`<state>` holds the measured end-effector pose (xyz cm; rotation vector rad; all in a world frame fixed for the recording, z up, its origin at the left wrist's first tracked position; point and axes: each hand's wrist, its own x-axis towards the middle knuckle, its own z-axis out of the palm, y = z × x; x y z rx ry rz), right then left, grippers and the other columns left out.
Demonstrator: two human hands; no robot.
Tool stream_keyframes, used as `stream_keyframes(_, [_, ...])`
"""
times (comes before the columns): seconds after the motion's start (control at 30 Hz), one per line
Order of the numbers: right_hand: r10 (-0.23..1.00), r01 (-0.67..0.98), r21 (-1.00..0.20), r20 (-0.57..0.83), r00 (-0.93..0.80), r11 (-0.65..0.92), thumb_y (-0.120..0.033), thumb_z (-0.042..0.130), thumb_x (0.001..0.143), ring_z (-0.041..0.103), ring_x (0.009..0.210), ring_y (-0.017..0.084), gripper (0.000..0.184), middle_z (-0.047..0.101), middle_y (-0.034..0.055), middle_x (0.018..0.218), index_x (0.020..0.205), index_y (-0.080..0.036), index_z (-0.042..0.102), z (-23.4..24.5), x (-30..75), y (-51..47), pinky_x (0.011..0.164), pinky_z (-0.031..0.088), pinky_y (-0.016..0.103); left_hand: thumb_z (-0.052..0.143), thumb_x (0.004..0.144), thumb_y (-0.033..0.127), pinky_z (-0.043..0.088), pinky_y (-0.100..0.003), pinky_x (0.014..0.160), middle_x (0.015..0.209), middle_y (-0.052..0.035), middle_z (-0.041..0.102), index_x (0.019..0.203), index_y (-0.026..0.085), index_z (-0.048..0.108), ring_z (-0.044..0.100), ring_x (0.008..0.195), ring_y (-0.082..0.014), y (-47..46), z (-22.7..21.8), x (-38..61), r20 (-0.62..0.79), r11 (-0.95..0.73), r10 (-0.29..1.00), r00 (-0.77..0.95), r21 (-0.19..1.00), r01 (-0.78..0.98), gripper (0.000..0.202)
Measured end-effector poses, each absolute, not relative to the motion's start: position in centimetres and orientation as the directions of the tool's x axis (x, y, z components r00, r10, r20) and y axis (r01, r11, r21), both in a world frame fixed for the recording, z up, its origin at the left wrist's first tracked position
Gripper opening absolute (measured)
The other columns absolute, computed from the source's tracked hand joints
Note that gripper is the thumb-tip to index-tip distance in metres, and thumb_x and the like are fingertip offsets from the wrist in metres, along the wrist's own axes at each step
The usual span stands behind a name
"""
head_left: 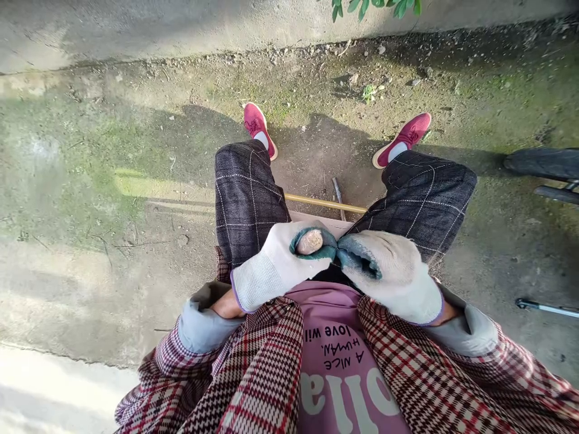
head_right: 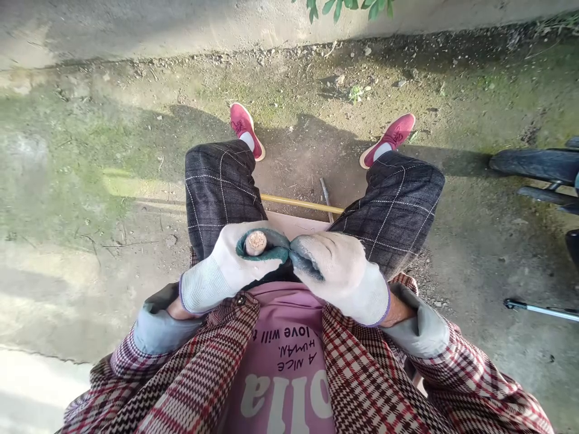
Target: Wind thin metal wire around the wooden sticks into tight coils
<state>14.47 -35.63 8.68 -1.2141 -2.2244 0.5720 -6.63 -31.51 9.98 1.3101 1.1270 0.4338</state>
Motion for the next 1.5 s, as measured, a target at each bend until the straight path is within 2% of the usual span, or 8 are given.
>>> stream_keyframes(0.13, [0.831, 0.601, -0.608, 0.193, -0.521, 0.518, -0.016, 0.057, 0.097, 0.069, 0.065, 0.022, 0.016, 0.077, 0.0077, 0.078, 0.088, -0.02, 0.07, 8.6, 15.3, -35.3, 0.061, 0.055, 0.035, 0.073, 0.081, 0.022, 0.053, -0.028, 0.067, 0.076, -0.0031, 0.074, 0.076, 0.017, 0.074, 0.064, 0.068, -0.0158, -31.9, 9.6, -6.6, -0.317, 0.134, 0.825, 0.467, 0.914, 0.384, 0.007])
stream_keyframes(0.23, [0.834, 0.54, -0.713, 0.113, -0.54, 0.446, -0.02, 0.059, 0.097, 0.068, 0.066, 0.018, 0.014, 0.077, 0.0043, 0.079, 0.093, -0.019, 0.072, 8.2, 16.2, -34.7, 0.063, 0.053, 0.031, 0.072, 0.082, 0.025, 0.053, -0.03, 0.066, 0.077, -0.0035, 0.075, 0.075, 0.018, 0.074, 0.066, 0.068, -0.0178, -32.2, 9.1, -6.6, -0.319, 0.09, 0.803, 0.504, 0.9, 0.426, 0.01])
stream_keyframes(0.37, [0.838, 0.421, -0.885, -0.07, -0.541, 0.198, -0.02, 0.062, 0.093, 0.062, 0.061, 0.012, 0.012, 0.072, -0.0011, 0.074, 0.089, -0.02, 0.073, 7.5, 16.9, -33.9, 0.062, 0.051, 0.025, 0.071, 0.081, 0.023, 0.057, -0.032, 0.071, 0.081, -0.0033, 0.078, 0.078, 0.02, 0.076, 0.07, 0.073, -0.0205, -32.1, 8.9, -6.5, -0.377, 0.158, 0.78, 0.5, 0.891, 0.426, 0.006])
stream_keyframes(0.53, [0.886, 0.409, -0.911, -0.147, -0.439, 0.052, -0.021, 0.067, 0.093, 0.068, 0.069, 0.015, 0.01, 0.076, -0.0008, 0.081, 0.095, -0.022, 0.077, 6.9, 16.8, -33.9, 0.065, 0.054, 0.026, 0.072, 0.081, 0.017, 0.058, -0.031, 0.077, 0.084, -0.0016, 0.078, 0.082, 0.019, 0.075, 0.071, 0.079, -0.0198, -31.5, 9.6, -6.3, -0.459, 0.296, 0.773, 0.437, 0.871, 0.392, 0.004])
stream_keyframes(0.73, [0.907, 0.524, -0.826, -0.036, -0.419, 0.209, -0.022, 0.064, 0.095, 0.073, 0.075, 0.019, 0.013, 0.08, 0.0031, 0.089, 0.1, -0.022, 0.077, 7.0, 16.2, -34.5, 0.073, 0.057, 0.031, 0.071, 0.082, 0.016, 0.058, -0.03, 0.079, 0.085, -0.001, 0.078, 0.081, 0.019, 0.074, 0.071, 0.08, -0.0184, -31.6, 9.1, -6.2, -0.433, 0.252, 0.799, 0.418, 0.871, 0.421, 0.005])
stream_keyframes(1.03, [0.783, 0.681, -0.412, 0.151, -0.604, 0.605, -0.022, 0.05, 0.103, 0.066, 0.066, 0.019, 0.026, 0.076, 0.0065, 0.078, 0.089, -0.018, 0.071, 6.9, 15.9, -34.6, 0.063, 0.047, 0.033, 0.074, 0.081, 0.025, 0.053, -0.03, 0.07, 0.08, -0.0017, 0.076, 0.083, 0.019, 0.073, 0.065, 0.071, -0.0162, -32.3, 7.5, -6.5, -0.339, 0.104, 0.84, 0.424, 0.866, 0.488, 0.006])
stream_keyframes(1.2, [0.801, 0.647, -0.512, 0.154, -0.578, 0.565, -0.022, 0.053, 0.1, 0.062, 0.061, 0.017, 0.026, 0.072, 0.0042, 0.072, 0.078, -0.021, 0.067, 7.0, 15.6, -34.9, 0.06, 0.042, 0.033, 0.074, 0.082, 0.026, 0.052, -0.029, 0.07, 0.078, -0.0024, 0.075, 0.079, 0.017, 0.073, 0.064, 0.07, -0.0156, -32.4, 7.7, -6.3, -0.352, 0.132, 0.821, 0.449, 0.883, 0.451, 0.009])
stream_keyframes(1.5, [0.849, 0.655, -0.646, -0.022, -0.529, 0.391, -0.026, 0.057, 0.094, 0.059, 0.057, 0.022, 0.023, 0.066, 0.0046, 0.064, 0.072, -0.026, 0.064, 6.8, 15.0, -35.1, 0.057, 0.041, 0.039, 0.07, 0.082, 0.025, 0.05, -0.028, 0.068, 0.075, -0.0028, 0.071, 0.077, 0.013, 0.072, 0.059, 0.07, -0.0141, -32.6, 6.9, -6.1, -0.401, 0.195, 0.789, 0.466, 0.883, 0.428, 0.013])
